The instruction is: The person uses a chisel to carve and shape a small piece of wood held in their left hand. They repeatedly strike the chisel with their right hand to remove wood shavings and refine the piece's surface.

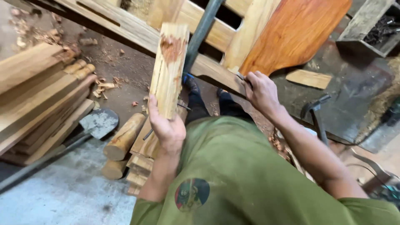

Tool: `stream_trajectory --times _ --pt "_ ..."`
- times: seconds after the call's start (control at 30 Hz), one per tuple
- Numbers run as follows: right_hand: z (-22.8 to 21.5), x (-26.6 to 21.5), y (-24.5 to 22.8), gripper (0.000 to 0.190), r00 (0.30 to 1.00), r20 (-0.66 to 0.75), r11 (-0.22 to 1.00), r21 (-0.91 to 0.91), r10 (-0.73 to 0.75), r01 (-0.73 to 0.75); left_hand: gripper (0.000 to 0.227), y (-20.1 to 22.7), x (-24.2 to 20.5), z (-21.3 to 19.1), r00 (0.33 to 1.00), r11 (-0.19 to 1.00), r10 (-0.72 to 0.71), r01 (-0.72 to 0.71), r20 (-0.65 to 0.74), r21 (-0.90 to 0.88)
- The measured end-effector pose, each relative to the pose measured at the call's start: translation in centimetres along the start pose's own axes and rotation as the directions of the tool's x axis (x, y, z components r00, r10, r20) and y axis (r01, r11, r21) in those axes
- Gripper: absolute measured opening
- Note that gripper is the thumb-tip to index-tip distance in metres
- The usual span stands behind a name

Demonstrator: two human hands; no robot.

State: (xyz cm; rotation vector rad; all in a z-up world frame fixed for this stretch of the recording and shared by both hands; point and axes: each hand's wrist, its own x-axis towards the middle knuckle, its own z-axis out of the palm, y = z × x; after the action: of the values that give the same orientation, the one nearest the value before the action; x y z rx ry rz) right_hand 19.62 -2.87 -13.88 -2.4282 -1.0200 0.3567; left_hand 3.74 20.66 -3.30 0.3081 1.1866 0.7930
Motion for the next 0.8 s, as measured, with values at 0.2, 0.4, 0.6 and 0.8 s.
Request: stream_trajectory --times 0.2,0.4,0.6,0.8 --pt "0.5 4.5 -1.4 0.012 0.98 0.188 0.987 -0.138 -0.061 0.088 0.05 0.4 -1.5 -1.8 0.999 0.997 0.042 -0.04 -0.031 0.058" --pt "3.2 5.8 -1.4 0.009 0.956 0.282 0.958 -0.244 -0.077 0.149 0.053 -0.2 0.4 -5.7 0.991 0.997 0.007 -0.017 -0.135 -0.07" --pt "2.2 6.6 -1.1 0.013 0.901 0.43 0.952 -0.295 0.054 0.084 0.058 0.8 -0.2 -4.8 0.993 0.99 0.012 -0.028 -0.121 -0.136" --pt "0.7 5.1 -0.3 0.015 0.846 0.506 0.921 -0.386 0.166 0.05 0.055 0.7 -0.5 -5.4 0.988 0.984 -0.008 -0.02 -0.151 -0.178"
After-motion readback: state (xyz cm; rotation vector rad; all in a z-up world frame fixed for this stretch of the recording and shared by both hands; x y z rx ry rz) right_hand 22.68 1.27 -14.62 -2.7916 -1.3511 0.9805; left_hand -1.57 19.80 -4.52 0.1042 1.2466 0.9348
